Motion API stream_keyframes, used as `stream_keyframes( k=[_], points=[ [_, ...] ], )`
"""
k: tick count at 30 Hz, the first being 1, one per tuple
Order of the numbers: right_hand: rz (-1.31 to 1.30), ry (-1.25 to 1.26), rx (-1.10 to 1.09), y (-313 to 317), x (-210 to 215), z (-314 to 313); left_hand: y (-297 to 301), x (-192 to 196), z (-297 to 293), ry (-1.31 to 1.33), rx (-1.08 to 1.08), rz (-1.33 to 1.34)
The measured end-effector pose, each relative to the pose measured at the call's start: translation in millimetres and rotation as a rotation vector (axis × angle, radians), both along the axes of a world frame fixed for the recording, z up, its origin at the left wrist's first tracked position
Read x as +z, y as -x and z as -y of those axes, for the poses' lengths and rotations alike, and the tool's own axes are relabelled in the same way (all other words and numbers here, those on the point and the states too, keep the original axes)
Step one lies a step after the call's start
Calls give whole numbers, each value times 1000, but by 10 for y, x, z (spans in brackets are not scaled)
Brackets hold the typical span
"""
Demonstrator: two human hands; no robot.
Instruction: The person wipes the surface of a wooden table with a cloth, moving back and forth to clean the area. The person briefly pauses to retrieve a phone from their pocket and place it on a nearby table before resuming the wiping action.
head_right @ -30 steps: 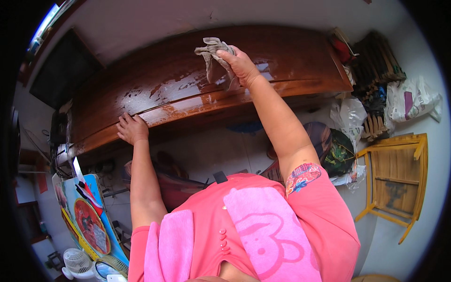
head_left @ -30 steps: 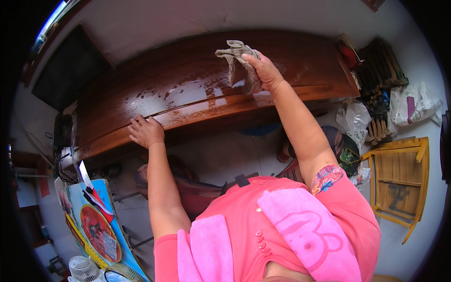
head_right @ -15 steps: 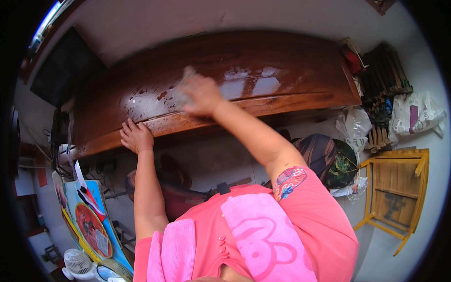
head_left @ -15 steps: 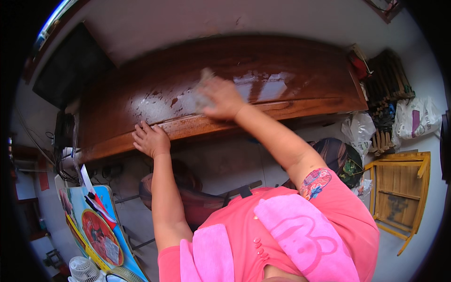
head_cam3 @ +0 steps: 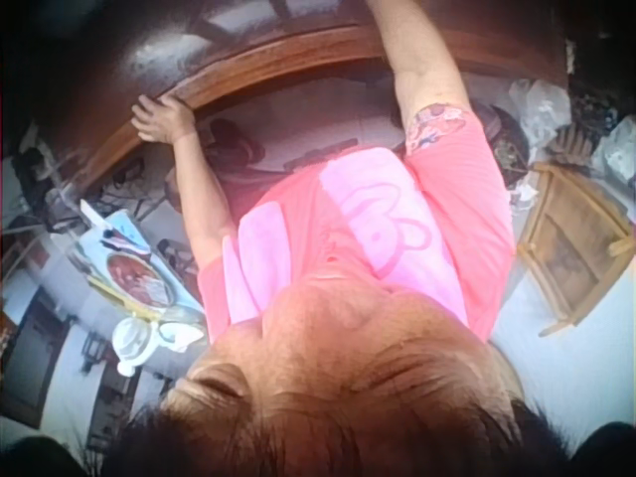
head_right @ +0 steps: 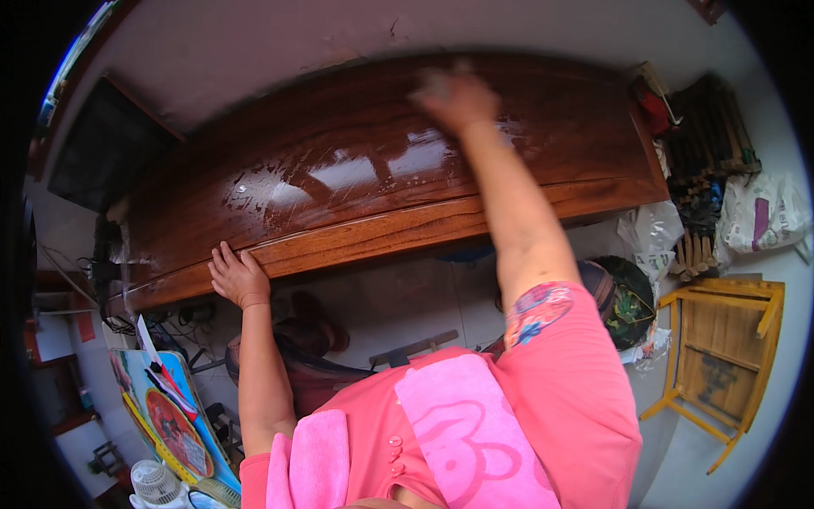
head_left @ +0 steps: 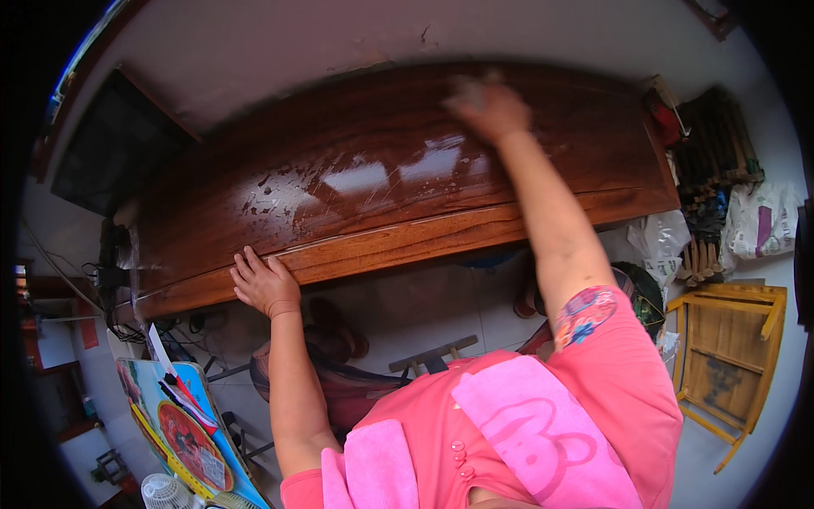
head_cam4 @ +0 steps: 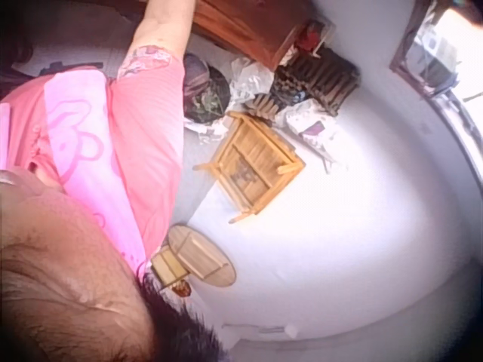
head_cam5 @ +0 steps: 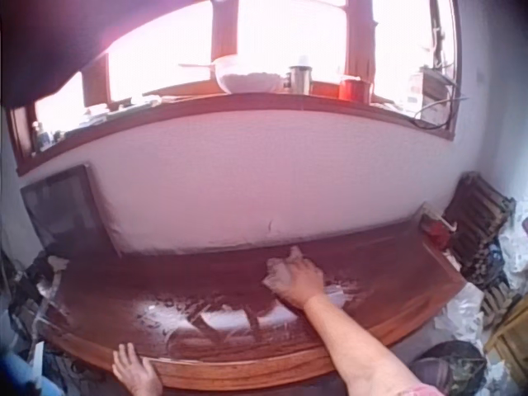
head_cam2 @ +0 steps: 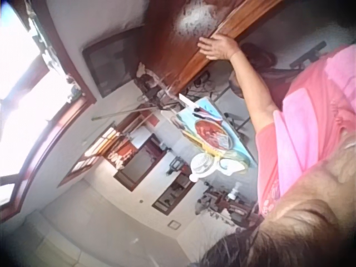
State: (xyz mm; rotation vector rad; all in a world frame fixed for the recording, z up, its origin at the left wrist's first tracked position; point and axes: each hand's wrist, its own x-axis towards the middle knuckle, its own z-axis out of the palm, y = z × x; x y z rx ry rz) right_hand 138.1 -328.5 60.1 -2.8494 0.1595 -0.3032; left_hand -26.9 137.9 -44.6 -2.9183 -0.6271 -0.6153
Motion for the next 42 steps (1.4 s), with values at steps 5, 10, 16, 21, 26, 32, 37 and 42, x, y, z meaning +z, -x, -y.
stream_keyframes(
  k=[5, 10, 16, 21, 26, 32, 37, 42],
  points=[
    [-176, 20, -684, 840, 71, 1784, 38, 6, 17, 9, 11, 15],
    [-133, 248, -883, 1257, -424, 2452, -17, 16, 107, 42, -6, 34],
    [3, 75, -233, 516, -160, 224, -55, 41, 98, 27, 18, 33],
    [73, 66, 636, 260, -319, -2090, -43, 38, 63, 30, 19, 33],
    [117, -72, 996, 259, -410, -3047, -7, 59, 52, 35, 17, -8],
    [-10, -172, 638, -589, -228, -2086, 71, -11, -38, 8, 3, -33],
    [-51, 40, 137, -942, -122, -99, 107, 9, -68, -20, 4, -74],
    [43, 132, -483, -622, -283, 1962, 65, 70, 10, -28, 10, -99]
  ],
)
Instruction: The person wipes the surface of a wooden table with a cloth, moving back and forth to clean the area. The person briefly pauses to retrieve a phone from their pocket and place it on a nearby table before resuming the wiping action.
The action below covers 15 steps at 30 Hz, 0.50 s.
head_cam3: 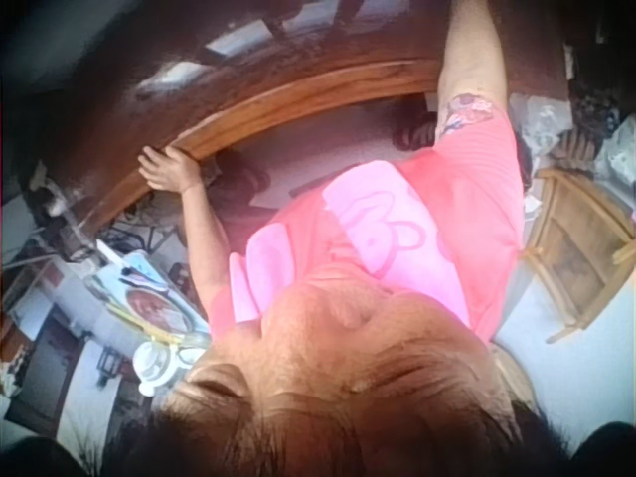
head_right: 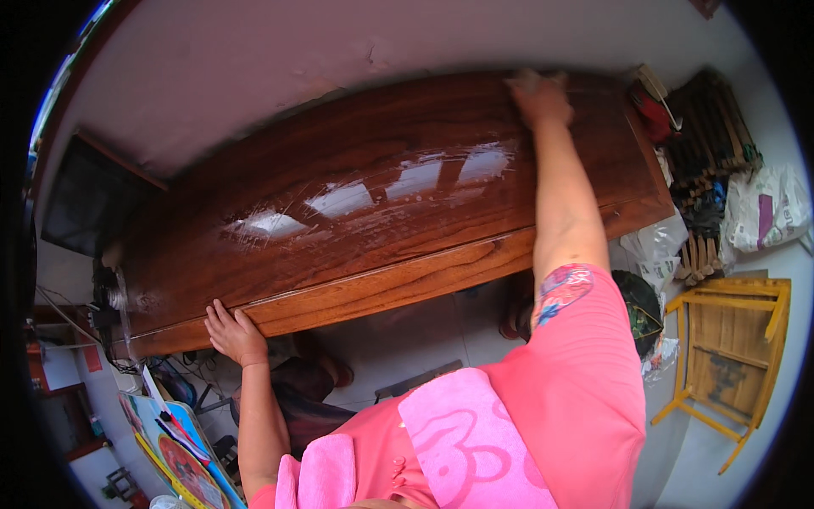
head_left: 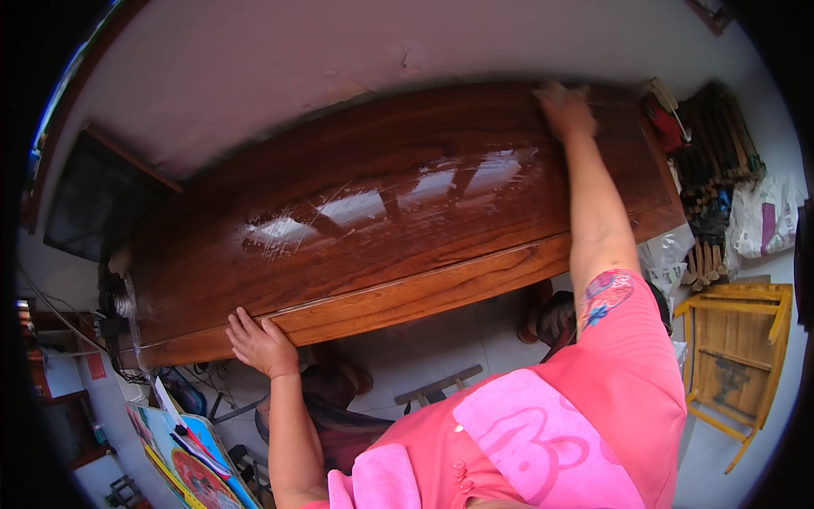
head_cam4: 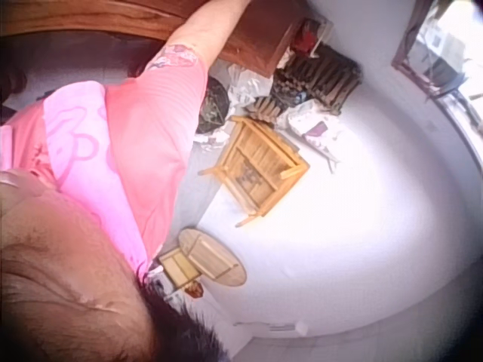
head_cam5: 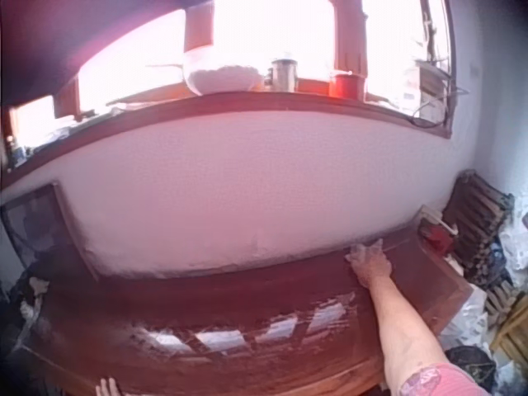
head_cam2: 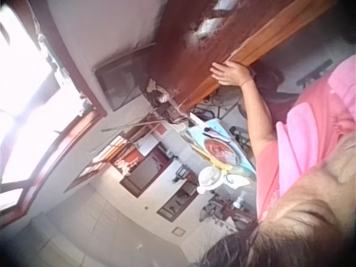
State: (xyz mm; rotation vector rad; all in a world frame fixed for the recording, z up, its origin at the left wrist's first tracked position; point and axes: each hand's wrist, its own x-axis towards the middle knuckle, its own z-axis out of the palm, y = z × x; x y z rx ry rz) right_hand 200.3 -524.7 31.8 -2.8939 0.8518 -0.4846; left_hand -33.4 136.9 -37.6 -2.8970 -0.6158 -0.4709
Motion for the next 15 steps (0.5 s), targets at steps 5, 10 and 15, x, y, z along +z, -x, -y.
stream_keyframes(
  k=[5, 10, 15],
  points=[
    [-121, -64, -205, 24, 95, -31, 7, -8, 45, 6, -13, 55],
    [12, 45, 343, -350, 69, -1718, -33, -12, 88, 35, -26, 110],
    [0, -154, 920, -56, 202, -3911, -47, 6, 81, 49, -9, 141]
  ],
)
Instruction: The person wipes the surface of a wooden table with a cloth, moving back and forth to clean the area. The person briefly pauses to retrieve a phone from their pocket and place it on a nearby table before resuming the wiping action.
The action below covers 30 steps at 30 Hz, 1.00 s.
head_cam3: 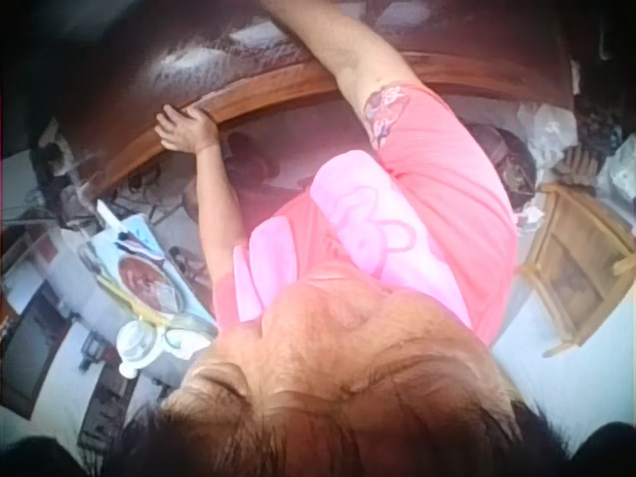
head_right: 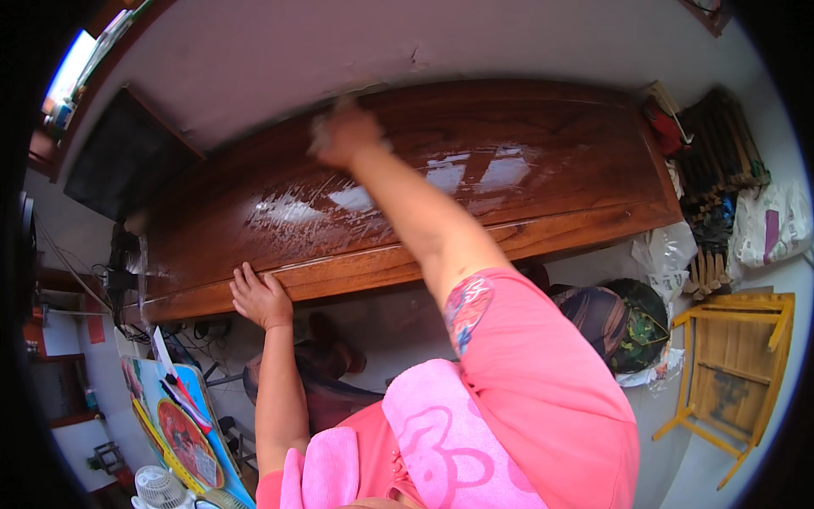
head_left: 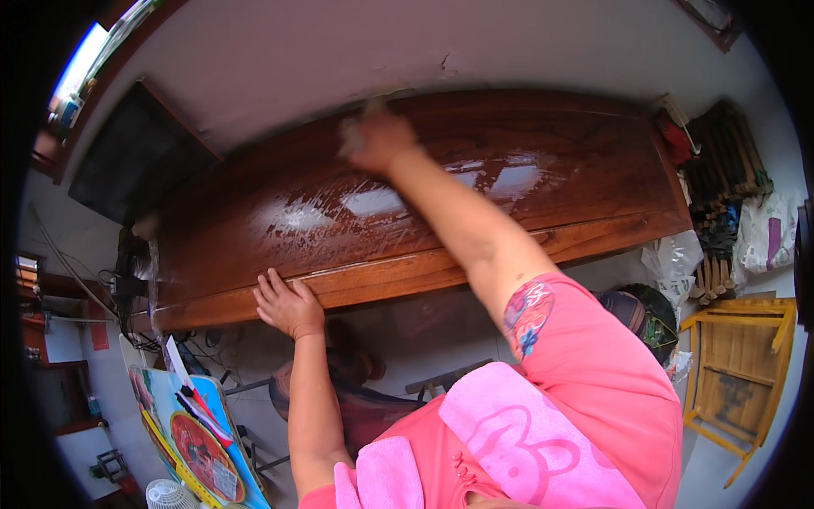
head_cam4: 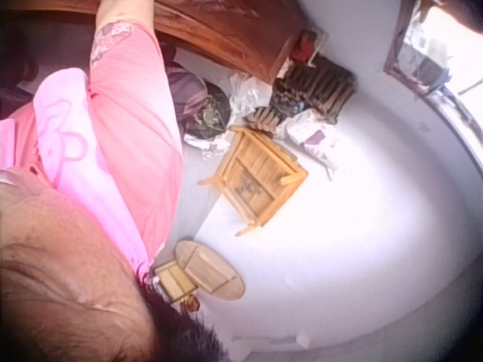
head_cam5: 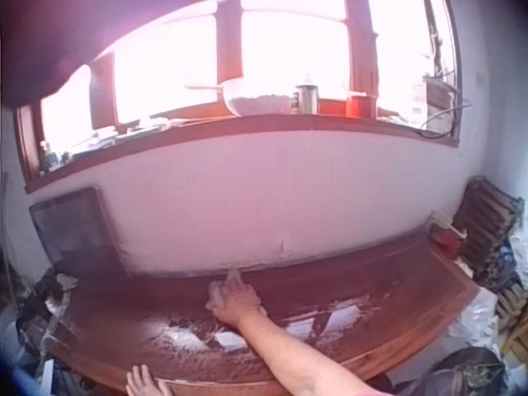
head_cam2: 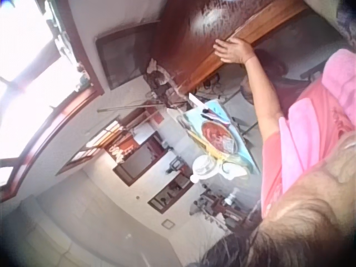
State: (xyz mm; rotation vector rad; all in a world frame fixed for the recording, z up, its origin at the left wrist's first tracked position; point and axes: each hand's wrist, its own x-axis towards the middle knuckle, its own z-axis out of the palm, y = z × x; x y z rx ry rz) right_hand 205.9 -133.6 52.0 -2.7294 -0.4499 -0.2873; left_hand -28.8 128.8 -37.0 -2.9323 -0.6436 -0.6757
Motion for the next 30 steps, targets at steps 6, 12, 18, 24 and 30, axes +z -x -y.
stream_keyframes(
  k=[6, 12, 18, 24, 30],
  points=[
    [275, -16, 512, 1171, -323, -716, -67, -11, -18, 30, -8, 29],
    [41, 4, -111, 1373, -17, 1248, -40, -41, -76, 17, 38, -1],
    [-52, 181, -1105, 2125, -264, 3992, -124, -39, 76, 14, 16, 54],
    [-254, 43, -821, 2310, 216, 2589, -63, -20, -19, 18, 74, -22],
    [22, 47, 18, 2471, -244, 912, -171, 64, -114, 111, 59, -192]
  ],
)
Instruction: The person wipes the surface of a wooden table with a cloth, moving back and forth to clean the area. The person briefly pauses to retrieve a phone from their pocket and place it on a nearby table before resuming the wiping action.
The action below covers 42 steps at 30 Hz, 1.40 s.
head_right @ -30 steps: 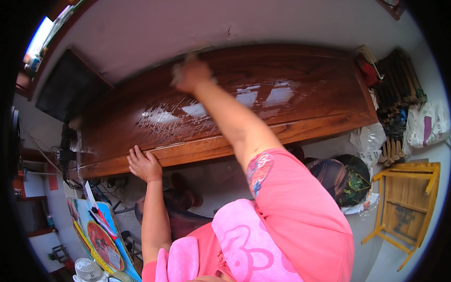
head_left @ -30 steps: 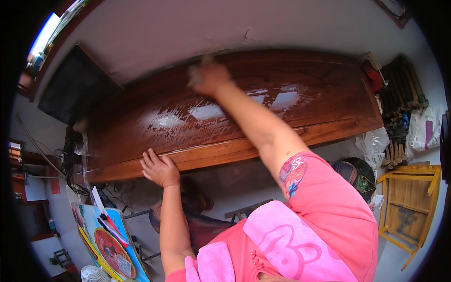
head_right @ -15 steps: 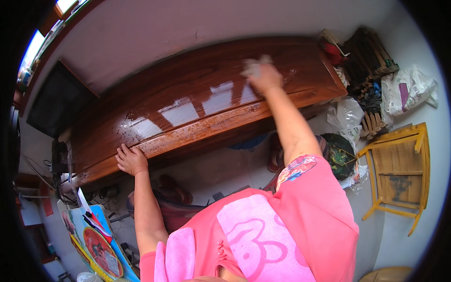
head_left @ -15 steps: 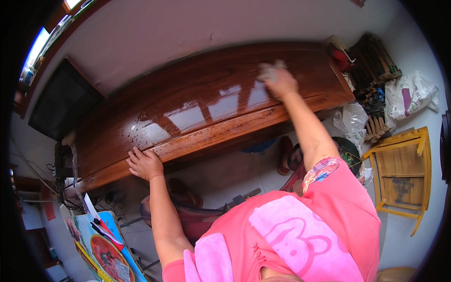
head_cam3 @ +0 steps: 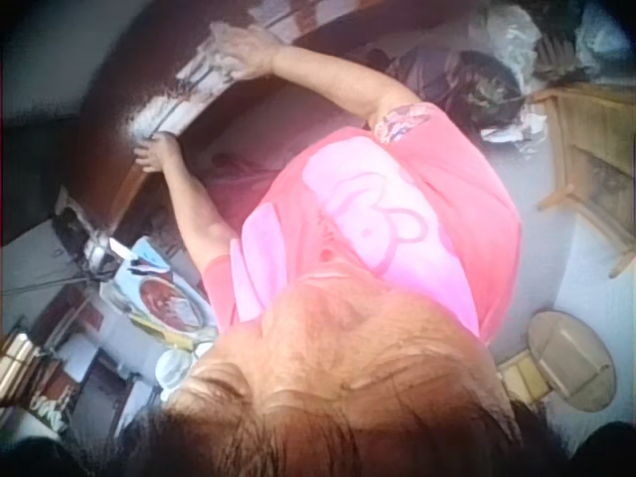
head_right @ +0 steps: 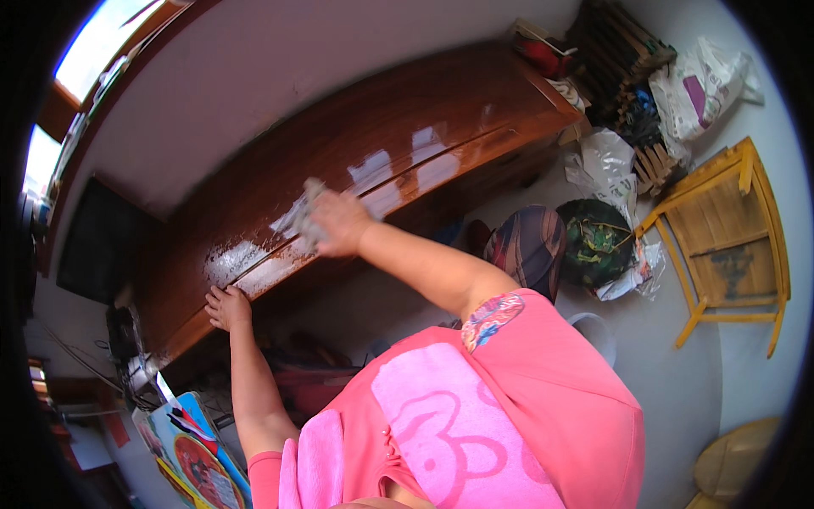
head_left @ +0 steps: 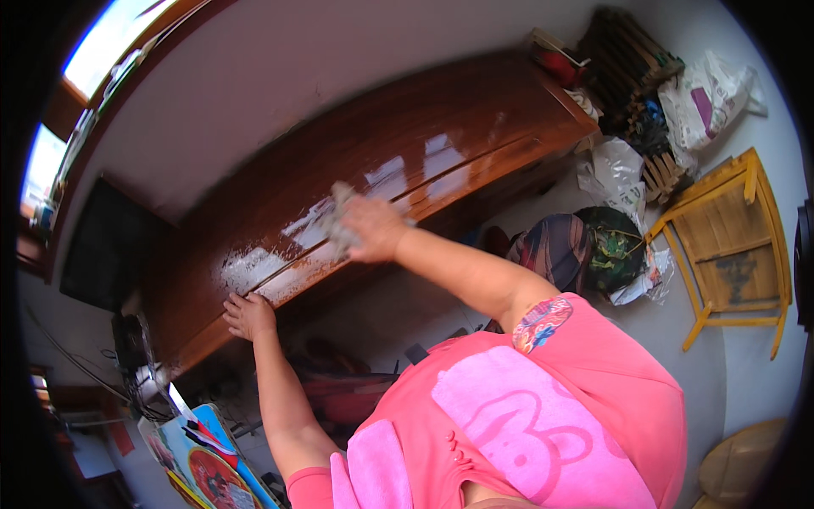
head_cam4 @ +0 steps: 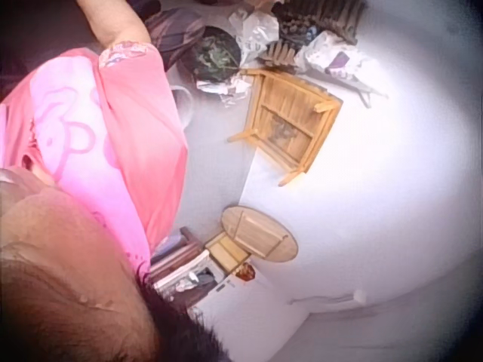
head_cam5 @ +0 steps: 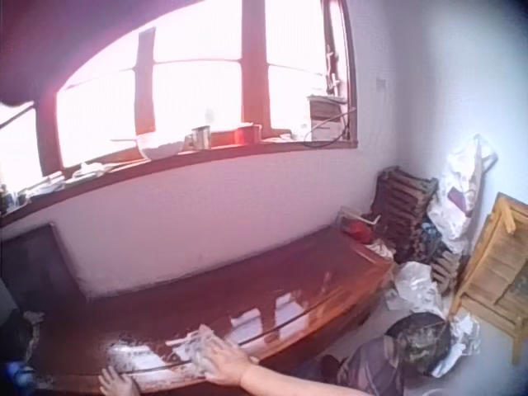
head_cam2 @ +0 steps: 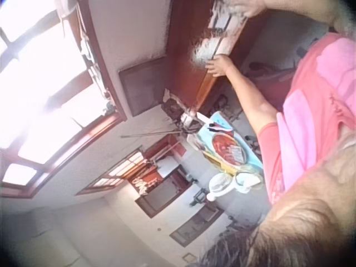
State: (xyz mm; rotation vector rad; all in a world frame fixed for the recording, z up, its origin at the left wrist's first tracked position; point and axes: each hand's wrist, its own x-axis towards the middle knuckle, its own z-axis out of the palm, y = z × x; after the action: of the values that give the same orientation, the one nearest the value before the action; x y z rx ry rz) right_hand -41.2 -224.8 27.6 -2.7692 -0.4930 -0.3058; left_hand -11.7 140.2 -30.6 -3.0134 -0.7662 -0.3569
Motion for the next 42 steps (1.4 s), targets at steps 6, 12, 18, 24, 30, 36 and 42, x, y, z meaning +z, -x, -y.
stream_keyframes(
  k=[6, 12, 18, 24, 30, 36, 42],
  points=[
    [49, -53, 68, 37, -117, 369, -197, 297, 236, 61, -104, -224],
    [83, -44, -540, 143, 157, 2372, -246, 15, 1094, 102, -853, 117],
    [-245, -23, -1203, 555, 44, 4189, -192, 165, 1914, 60, -746, -78],
    [-125, 26, -831, 385, 244, 3150, -134, 159, 1851, 23, -719, -60],
    [2, 8, -52, 243, -110, 1676, -188, 170, 1816, 15, -729, -50],
    [-72, 94, -84, 95, -29, 2149, -188, 210, 1826, 1, -728, -101],
    [-168, 21, -812, 89, 162, 4086, -138, 222, 1790, 0, -718, -112]
  ],
)
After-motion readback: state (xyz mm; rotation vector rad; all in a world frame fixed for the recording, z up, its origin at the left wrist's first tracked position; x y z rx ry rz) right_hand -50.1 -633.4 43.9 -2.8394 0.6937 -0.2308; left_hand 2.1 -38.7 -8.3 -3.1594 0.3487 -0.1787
